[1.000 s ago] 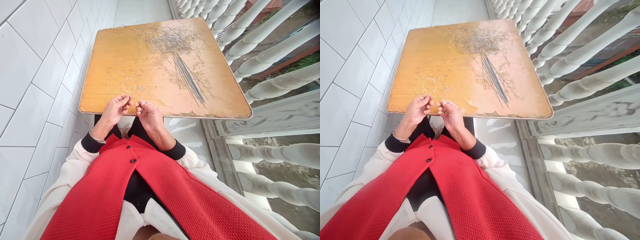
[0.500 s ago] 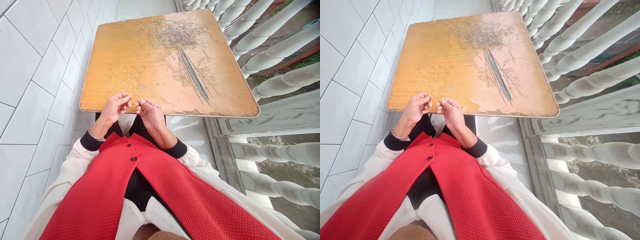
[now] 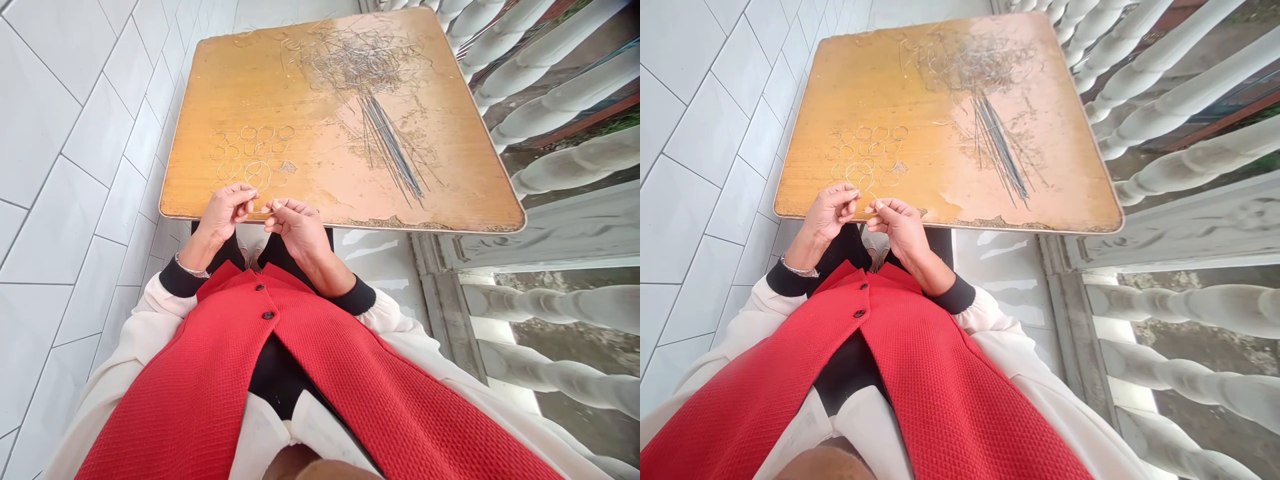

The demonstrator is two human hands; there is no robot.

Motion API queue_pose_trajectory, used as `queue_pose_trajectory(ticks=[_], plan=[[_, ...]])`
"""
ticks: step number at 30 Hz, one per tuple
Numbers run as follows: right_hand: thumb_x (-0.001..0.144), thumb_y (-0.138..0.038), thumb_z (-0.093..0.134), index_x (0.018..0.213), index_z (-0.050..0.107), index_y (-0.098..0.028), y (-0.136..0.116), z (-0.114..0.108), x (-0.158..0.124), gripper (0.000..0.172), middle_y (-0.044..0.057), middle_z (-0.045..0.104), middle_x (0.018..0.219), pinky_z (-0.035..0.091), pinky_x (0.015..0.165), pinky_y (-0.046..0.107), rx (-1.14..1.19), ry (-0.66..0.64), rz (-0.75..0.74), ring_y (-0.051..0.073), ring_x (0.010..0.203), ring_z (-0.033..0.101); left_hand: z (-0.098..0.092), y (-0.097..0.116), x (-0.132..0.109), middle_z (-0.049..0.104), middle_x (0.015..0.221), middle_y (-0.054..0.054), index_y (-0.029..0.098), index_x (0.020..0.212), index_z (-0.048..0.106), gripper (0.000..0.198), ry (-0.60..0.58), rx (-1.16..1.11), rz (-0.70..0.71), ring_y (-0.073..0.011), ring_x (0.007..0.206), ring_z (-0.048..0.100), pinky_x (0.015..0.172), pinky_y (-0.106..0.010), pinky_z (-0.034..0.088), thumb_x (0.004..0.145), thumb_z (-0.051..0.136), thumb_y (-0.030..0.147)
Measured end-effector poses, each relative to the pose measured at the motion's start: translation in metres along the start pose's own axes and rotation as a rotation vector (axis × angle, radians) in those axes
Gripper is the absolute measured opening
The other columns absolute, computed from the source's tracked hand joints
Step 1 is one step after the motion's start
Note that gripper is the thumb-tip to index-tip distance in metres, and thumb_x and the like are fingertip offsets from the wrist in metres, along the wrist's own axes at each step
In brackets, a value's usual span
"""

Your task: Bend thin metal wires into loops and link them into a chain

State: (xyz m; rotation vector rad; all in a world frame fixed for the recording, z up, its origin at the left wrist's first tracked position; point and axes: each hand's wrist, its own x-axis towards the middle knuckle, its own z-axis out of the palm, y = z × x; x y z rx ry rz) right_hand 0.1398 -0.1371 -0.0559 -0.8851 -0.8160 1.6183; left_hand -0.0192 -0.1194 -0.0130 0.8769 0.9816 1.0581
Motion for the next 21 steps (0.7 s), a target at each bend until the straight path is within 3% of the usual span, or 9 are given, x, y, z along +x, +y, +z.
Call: queue_pose_trajectory(ticks=[7,11,15,21], plan=[[0.081,-0.034,0.082,0.078,0.066,-0.019,-0.009,0.0,0.002,0.022,0.0,0.075,0.087,0.056,0.059,0.018,0.065,-0.082,0.11,0.006,0.058,0.064,0.002,0.01,-0.004,0.054,0.05,0.006,0.013,0.069,0.062,0.023,0.045,0.12,0.032,-0.0003,0.041,0.039,0.039,-0.013,0.024,0.091,0.061,0.008],[0.082,-0.03,0.08,0.073,0.063,-0.019,-0.006,0.003,0.007,0.022,-0.002,0.073,0.078,0.053,0.053,0.017,0.1,-0.075,0.051,0.005,0.052,0.061,0.007,0.002,-0.005,0.054,0.052,0.007,0.014,0.071,0.06,0.023,0.066,0.136,0.087,-0.0001,0.042,0.039,0.041,-0.013,0.025,0.093,0.066,0.013],[0.078,-0.037,0.085,0.07,0.063,-0.018,-0.004,0.003,0.008,0.03,-0.002,0.07,0.07,0.05,0.048,0.019,0.037,-0.083,-0.037,0.006,0.046,0.058,0.014,-0.005,-0.005,0.053,0.05,0.008,0.015,0.071,0.059,0.025,0.082,0.143,0.126,-0.0006,0.04,0.038,0.041,-0.014,0.026,0.095,0.063,0.011],[0.078,-0.043,0.086,0.073,0.063,-0.019,-0.01,0.004,0.001,0.033,-0.001,0.074,0.077,0.053,0.051,0.019,0.013,-0.05,-0.049,0.006,0.049,0.06,0.021,0.001,-0.009,0.054,0.049,0.008,0.015,0.07,0.058,0.028,0.132,0.162,0.13,-0.0001,0.038,0.039,0.04,-0.014,0.026,0.096,0.059,0.004]])
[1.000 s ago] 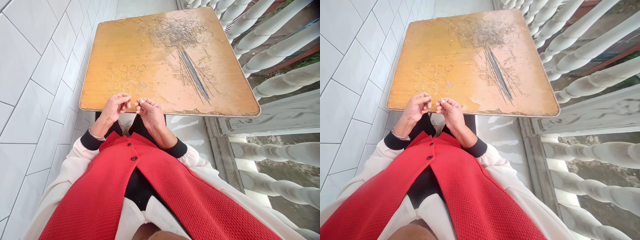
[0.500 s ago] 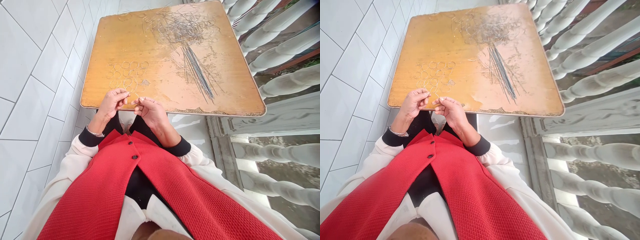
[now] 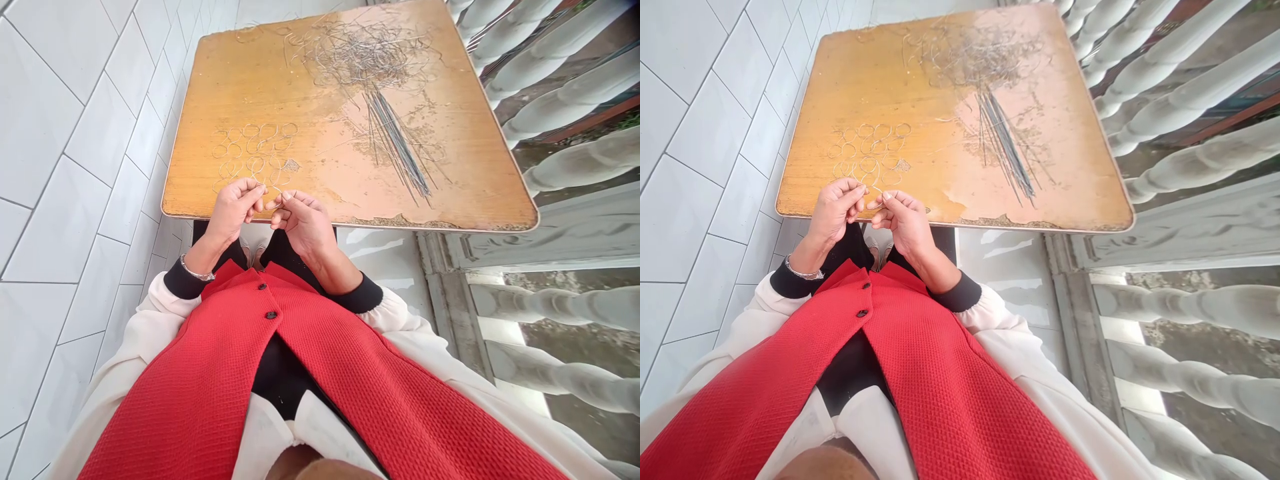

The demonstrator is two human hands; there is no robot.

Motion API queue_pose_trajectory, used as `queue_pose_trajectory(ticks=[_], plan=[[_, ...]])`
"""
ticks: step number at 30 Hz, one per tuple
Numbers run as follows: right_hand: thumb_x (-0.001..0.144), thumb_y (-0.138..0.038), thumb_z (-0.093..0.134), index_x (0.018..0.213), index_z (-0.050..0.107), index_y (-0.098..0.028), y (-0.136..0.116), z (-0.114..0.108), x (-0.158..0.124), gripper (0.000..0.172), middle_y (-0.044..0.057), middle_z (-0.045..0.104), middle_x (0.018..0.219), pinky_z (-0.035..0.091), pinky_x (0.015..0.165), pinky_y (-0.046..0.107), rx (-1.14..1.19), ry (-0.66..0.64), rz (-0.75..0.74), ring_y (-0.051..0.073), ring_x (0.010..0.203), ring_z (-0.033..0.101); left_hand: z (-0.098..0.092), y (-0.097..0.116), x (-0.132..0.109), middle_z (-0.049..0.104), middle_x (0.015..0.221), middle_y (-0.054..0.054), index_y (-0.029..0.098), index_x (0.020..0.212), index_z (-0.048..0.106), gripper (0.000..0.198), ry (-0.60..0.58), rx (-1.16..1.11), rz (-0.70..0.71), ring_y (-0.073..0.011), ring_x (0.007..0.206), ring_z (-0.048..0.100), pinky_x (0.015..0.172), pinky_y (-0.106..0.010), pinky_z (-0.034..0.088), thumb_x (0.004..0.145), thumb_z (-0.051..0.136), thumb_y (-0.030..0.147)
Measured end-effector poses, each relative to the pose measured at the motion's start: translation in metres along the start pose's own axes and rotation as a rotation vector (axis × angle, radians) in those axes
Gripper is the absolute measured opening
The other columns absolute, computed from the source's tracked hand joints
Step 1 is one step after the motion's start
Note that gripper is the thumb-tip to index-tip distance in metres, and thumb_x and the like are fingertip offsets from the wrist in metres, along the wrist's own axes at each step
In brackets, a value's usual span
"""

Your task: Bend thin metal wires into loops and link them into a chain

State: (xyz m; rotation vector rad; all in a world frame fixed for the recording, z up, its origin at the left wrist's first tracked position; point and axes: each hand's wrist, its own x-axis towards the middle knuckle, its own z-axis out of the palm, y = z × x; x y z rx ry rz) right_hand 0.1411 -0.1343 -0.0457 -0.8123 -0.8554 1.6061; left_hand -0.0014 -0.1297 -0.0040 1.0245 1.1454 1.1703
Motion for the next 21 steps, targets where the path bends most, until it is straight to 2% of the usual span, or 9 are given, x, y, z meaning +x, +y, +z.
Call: queue_pose_trajectory(ticks=[5,8,15,17,21], plan=[[0.078,-0.039,0.084,0.073,0.066,-0.019,-0.005,0.0,0.002,0.028,0.0,0.074,0.077,0.054,0.053,0.02,-0.052,0.01,0.007,0.007,0.052,0.061,-0.001,0.003,-0.001,0.06,0.053,0.005,0.015,0.067,0.058,0.03,-0.037,0.043,0.004,-0.0011,0.04,0.045,0.039,-0.015,0.029,0.095,0.059,0.003],[0.075,-0.039,0.086,0.075,0.069,-0.019,-0.007,-0.002,0.004,0.026,0.001,0.075,0.08,0.054,0.055,0.02,-0.109,0.027,0.013,0.007,0.056,0.061,0.0,0.004,-0.002,0.061,0.055,0.006,0.014,0.068,0.059,0.029,-0.037,0.058,0.003,0.0001,0.039,0.043,0.039,-0.014,0.028,0.094,0.06,0.003],[0.074,-0.05,0.086,0.085,0.078,-0.02,-0.018,-0.012,0.01,0.033,0.001,0.074,0.084,0.05,0.057,0.018,-0.299,0.069,-0.046,0.008,0.065,0.061,-0.006,0.003,0.005,0.06,0.06,0.006,0.013,0.07,0.063,0.024,-0.075,0.063,-0.055,0.0013,0.042,0.044,0.039,-0.013,0.028,0.093,0.064,0.006],[0.076,-0.051,0.085,0.084,0.079,-0.019,-0.022,-0.014,0.013,0.033,0.002,0.073,0.079,0.049,0.056,0.019,-0.325,0.06,-0.044,0.008,0.064,0.059,-0.007,0.003,0.008,0.059,0.059,0.006,0.013,0.069,0.063,0.024,-0.102,0.079,-0.083,0.0013,0.043,0.043,0.039,-0.013,0.027,0.093,0.066,0.008],[0.073,-0.041,0.088,0.072,0.075,-0.017,-0.025,-0.013,0.019,0.027,-0.001,0.064,0.063,0.044,0.05,0.018,-0.314,0.074,-0.029,0.006,0.053,0.051,-0.007,0.004,0.01,0.059,0.06,0.005,0.012,0.072,0.066,0.02,-0.13,0.098,-0.127,0.0015,0.044,0.043,0.041,-0.012,0.027,0.092,0.07,0.014]])
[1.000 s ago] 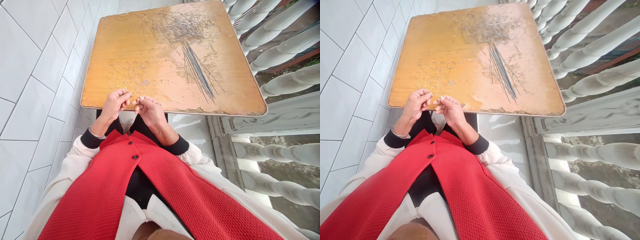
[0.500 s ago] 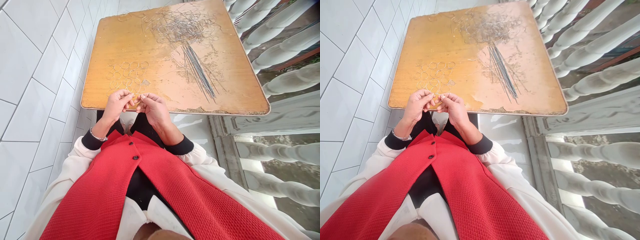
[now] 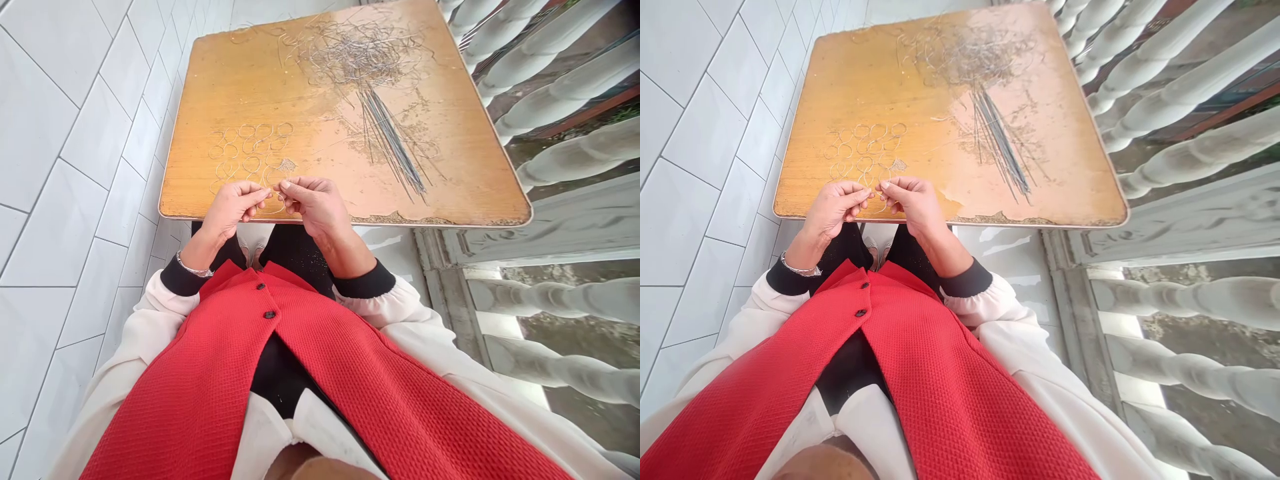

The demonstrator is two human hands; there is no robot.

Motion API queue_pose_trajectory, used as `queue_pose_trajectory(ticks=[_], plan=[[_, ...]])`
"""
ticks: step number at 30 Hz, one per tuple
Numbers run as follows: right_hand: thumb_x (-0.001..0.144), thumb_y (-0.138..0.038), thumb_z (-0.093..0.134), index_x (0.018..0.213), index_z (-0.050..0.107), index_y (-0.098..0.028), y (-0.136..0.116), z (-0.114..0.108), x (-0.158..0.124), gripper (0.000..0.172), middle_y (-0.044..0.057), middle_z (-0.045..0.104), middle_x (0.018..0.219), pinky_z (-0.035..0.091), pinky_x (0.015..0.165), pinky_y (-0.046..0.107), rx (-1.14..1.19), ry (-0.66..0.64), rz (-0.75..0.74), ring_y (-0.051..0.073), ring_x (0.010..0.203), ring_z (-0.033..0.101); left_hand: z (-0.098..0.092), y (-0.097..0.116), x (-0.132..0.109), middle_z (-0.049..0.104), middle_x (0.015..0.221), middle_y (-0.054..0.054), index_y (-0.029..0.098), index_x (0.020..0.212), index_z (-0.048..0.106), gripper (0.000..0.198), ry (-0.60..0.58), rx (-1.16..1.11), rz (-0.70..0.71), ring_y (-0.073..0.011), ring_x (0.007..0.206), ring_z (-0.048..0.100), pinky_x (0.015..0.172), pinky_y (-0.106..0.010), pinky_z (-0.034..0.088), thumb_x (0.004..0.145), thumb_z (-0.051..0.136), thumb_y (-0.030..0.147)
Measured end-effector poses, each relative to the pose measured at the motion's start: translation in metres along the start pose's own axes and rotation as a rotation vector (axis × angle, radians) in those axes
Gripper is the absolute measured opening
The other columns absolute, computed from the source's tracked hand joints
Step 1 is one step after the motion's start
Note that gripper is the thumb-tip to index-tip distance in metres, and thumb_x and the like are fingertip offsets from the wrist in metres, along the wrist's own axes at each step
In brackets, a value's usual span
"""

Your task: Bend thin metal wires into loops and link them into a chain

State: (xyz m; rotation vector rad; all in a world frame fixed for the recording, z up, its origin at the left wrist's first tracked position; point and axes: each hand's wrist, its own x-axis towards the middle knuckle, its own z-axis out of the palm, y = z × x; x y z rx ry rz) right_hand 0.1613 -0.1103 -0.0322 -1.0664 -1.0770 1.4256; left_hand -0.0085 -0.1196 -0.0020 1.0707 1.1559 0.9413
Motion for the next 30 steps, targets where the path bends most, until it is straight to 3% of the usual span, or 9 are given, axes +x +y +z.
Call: queue_pose_trajectory(ticks=[6,9,12,17,24,30], plan=[[0.075,-0.033,0.085,0.068,0.073,-0.019,0.005,0.0,0.005,0.02,-0.001,0.066,0.065,0.045,0.052,0.018,0.076,0.064,0.007,0.006,0.054,0.053,-0.001,-0.013,-0.001,0.07,0.07,-0.001,0.013,0.087,0.069,0.023,-0.027,-0.083,-0.051,-0.0017,0.048,0.054,0.041,-0.013,0.031,0.096,0.068,0.034],[0.074,-0.033,0.085,0.068,0.073,-0.019,0.009,-0.002,0.006,0.02,-0.001,0.066,0.066,0.046,0.054,0.019,0.084,0.069,-0.019,0.006,0.055,0.053,0.002,-0.023,-0.003,0.073,0.072,-0.001,0.013,0.091,0.067,0.007,-0.063,-0.095,-0.025,-0.0028,0.049,0.056,0.042,-0.014,0.033,0.089,0.071,0.019],[0.073,-0.031,0.084,0.068,0.074,-0.019,0.012,-0.003,0.007,0.017,-0.001,0.067,0.067,0.046,0.056,0.019,0.085,0.085,-0.031,0.007,0.056,0.053,0.008,-0.028,-0.003,0.072,0.067,0.002,0.013,0.09,0.065,0.014,-0.025,-0.067,0.008,-0.003,0.049,0.057,0.043,-0.014,0.033,0.081,0.068,0.003],[0.074,-0.033,0.085,0.069,0.074,-0.018,0.017,-0.006,0.008,0.019,0.0,0.068,0.068,0.048,0.058,0.019,0.08,0.1,-0.026,0.007,0.057,0.055,0.016,-0.027,0.001,0.067,0.059,0.005,0.014,0.084,0.062,0.021,0.039,-0.012,0.031,-0.0033,0.049,0.057,0.044,-0.015,0.034,0.078,0.059,-0.005],[0.074,-0.031,0.087,0.068,0.073,-0.017,0.009,-0.02,0.011,0.021,-0.001,0.067,0.064,0.047,0.052,0.017,0.055,0.099,0.003,0.006,0.053,0.055,0.027,-0.019,0.009,0.067,0.058,0.005,0.012,0.089,0.063,0.018,-0.029,-0.048,-0.052,-0.0037,0.046,0.055,0.045,-0.016,0.034,0.083,0.06,-0.004],[0.077,-0.032,0.087,0.072,0.073,-0.02,0.005,-0.023,0.013,0.019,-0.002,0.07,0.07,0.052,0.056,0.015,0.18,0.139,0.019,0.006,0.059,0.061,0.033,-0.022,0.02,0.072,0.073,0.003,0.013,0.083,0.066,0.015,-0.023,-0.33,-0.042,-0.001,0.055,0.058,0.052,-0.014,0.04,0.088,0.064,-0.001]])
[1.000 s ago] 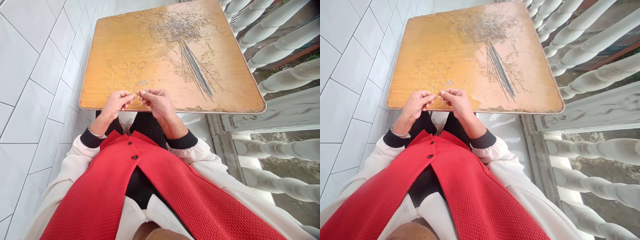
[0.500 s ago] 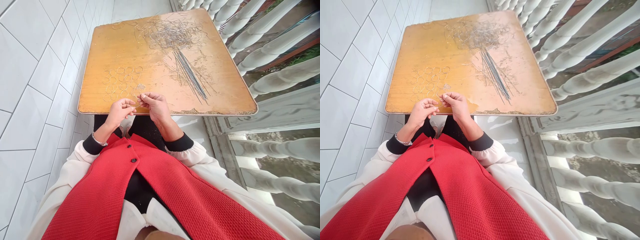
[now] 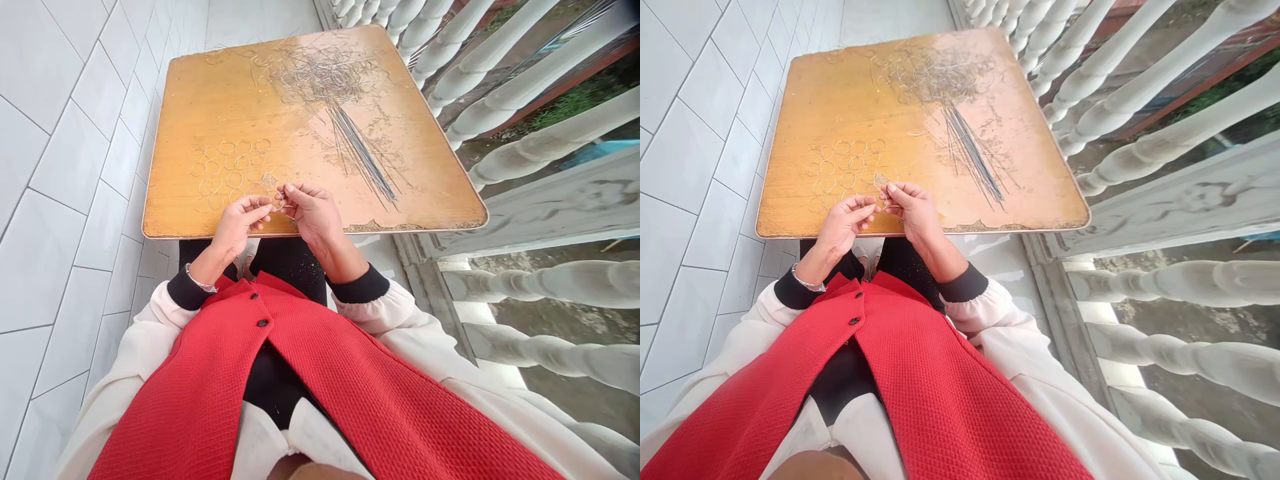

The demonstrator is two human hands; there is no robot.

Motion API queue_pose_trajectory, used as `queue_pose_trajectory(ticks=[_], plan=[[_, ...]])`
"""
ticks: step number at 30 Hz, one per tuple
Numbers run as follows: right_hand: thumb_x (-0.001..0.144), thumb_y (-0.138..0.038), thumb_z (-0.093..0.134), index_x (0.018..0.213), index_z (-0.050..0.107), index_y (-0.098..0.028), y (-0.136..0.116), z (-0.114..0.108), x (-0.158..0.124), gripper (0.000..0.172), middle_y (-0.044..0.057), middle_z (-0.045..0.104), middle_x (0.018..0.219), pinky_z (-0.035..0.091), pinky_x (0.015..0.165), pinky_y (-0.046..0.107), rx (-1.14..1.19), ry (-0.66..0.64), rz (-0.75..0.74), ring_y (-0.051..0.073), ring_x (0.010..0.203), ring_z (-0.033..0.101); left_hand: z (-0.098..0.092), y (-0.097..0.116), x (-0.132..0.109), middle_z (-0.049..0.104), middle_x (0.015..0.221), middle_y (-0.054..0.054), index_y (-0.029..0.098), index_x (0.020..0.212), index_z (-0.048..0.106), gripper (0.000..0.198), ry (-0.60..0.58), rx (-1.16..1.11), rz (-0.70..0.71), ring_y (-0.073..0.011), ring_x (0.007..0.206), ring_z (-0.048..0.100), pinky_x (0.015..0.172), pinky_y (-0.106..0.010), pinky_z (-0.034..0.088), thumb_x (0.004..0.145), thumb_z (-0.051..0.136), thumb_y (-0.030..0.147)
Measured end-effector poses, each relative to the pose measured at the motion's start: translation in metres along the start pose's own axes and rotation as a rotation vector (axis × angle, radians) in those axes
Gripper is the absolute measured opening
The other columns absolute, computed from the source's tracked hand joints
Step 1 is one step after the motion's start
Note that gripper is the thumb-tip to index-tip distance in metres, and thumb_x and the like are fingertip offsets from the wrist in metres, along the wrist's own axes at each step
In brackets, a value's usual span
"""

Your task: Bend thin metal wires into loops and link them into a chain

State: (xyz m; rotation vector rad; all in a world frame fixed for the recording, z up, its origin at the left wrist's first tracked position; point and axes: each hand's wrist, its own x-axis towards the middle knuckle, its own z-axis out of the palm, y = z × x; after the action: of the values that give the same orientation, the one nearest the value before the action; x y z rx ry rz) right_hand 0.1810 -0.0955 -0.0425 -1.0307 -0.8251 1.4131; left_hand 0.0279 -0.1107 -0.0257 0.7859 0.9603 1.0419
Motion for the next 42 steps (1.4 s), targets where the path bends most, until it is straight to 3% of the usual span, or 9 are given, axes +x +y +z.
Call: queue_pose_trajectory(ticks=[6,12,16,21,27,31,36,42], plan=[[0.077,-0.035,0.087,0.078,0.075,-0.02,0.003,0.004,-0.003,0.019,-0.002,0.07,0.073,0.048,0.053,0.015,0.047,-0.038,0.044,0.006,0.062,0.061,-0.003,-0.007,0.002,0.074,0.083,0.002,0.017,0.078,0.069,0.021,0.034,-0.127,0.06,-0.001,0.062,0.061,0.061,-0.015,0.045,0.097,0.061,0.01],[0.067,-0.035,0.093,0.071,0.074,-0.019,-0.001,0.007,-0.009,0.025,-0.001,0.069,0.068,0.045,0.052,0.017,-0.033,-0.046,-0.046,0.006,0.056,0.055,-0.003,-0.013,-0.002,0.075,0.081,0.003,0.018,0.082,0.071,0.021,0.006,-0.119,0.1,-0.0022,0.064,0.065,0.061,-0.014,0.046,0.099,0.059,0.013],[0.071,-0.031,0.09,0.061,0.07,-0.019,0.0,0.008,-0.008,0.025,-0.002,0.065,0.06,0.046,0.053,0.02,-0.069,-0.044,-0.098,0.007,0.052,0.052,-0.003,-0.014,-0.003,0.075,0.079,0.004,0.018,0.084,0.072,0.018,0.008,-0.078,0.083,-0.0023,0.063,0.065,0.057,-0.014,0.045,0.098,0.062,0.015],[0.073,-0.023,0.086,0.064,0.072,-0.018,0.004,0.006,-0.008,0.018,-0.001,0.065,0.059,0.047,0.054,0.022,-0.09,-0.049,-0.076,0.008,0.052,0.054,-0.004,-0.01,-0.003,0.072,0.07,0.004,0.016,0.081,0.071,0.016,0.022,0.017,0.035,-0.0017,0.054,0.059,0.053,-0.014,0.043,0.096,0.066,0.015],[0.079,-0.028,0.087,0.067,0.07,-0.018,0.0,0.004,-0.011,0.023,-0.001,0.063,0.061,0.05,0.056,0.023,-0.071,-0.105,-0.014,0.008,0.053,0.055,-0.005,-0.014,-0.004,0.073,0.075,0.003,0.018,0.091,0.072,0.015,0.028,-0.032,0.039,-0.0034,0.064,0.066,0.062,-0.014,0.049,0.1,0.063,0.026],[0.082,-0.028,0.084,0.067,0.071,-0.017,-0.001,0.005,-0.014,0.022,-0.001,0.062,0.061,0.049,0.056,0.022,-0.068,-0.092,-0.036,0.008,0.053,0.053,-0.005,-0.018,-0.005,0.072,0.075,0.002,0.019,0.091,0.072,0.023,0.01,-0.012,0.083,-0.0045,0.064,0.066,0.063,-0.016,0.051,0.103,0.059,0.034],[0.082,-0.034,0.084,0.072,0.074,-0.019,-0.002,0.004,-0.013,0.02,-0.002,0.064,0.065,0.046,0.054,0.021,-0.132,-0.068,-0.085,0.007,0.054,0.051,-0.005,-0.016,-0.007,0.066,0.065,0.004,0.018,0.086,0.07,0.025,-0.023,-0.004,0.108,-0.0031,0.054,0.059,0.055,-0.015,0.046,0.104,0.056,0.026],[0.078,-0.03,0.083,0.068,0.074,-0.019,0.004,0.006,-0.007,0.017,0.0,0.067,0.067,0.045,0.054,0.021,-0.135,0.031,-0.154,0.007,0.055,0.051,-0.004,-0.017,-0.01,0.06,0.055,0.006,0.016,0.081,0.068,0.025,-0.03,0.065,0.081,-0.0025,0.046,0.051,0.048,-0.015,0.039,0.102,0.059,0.026]])
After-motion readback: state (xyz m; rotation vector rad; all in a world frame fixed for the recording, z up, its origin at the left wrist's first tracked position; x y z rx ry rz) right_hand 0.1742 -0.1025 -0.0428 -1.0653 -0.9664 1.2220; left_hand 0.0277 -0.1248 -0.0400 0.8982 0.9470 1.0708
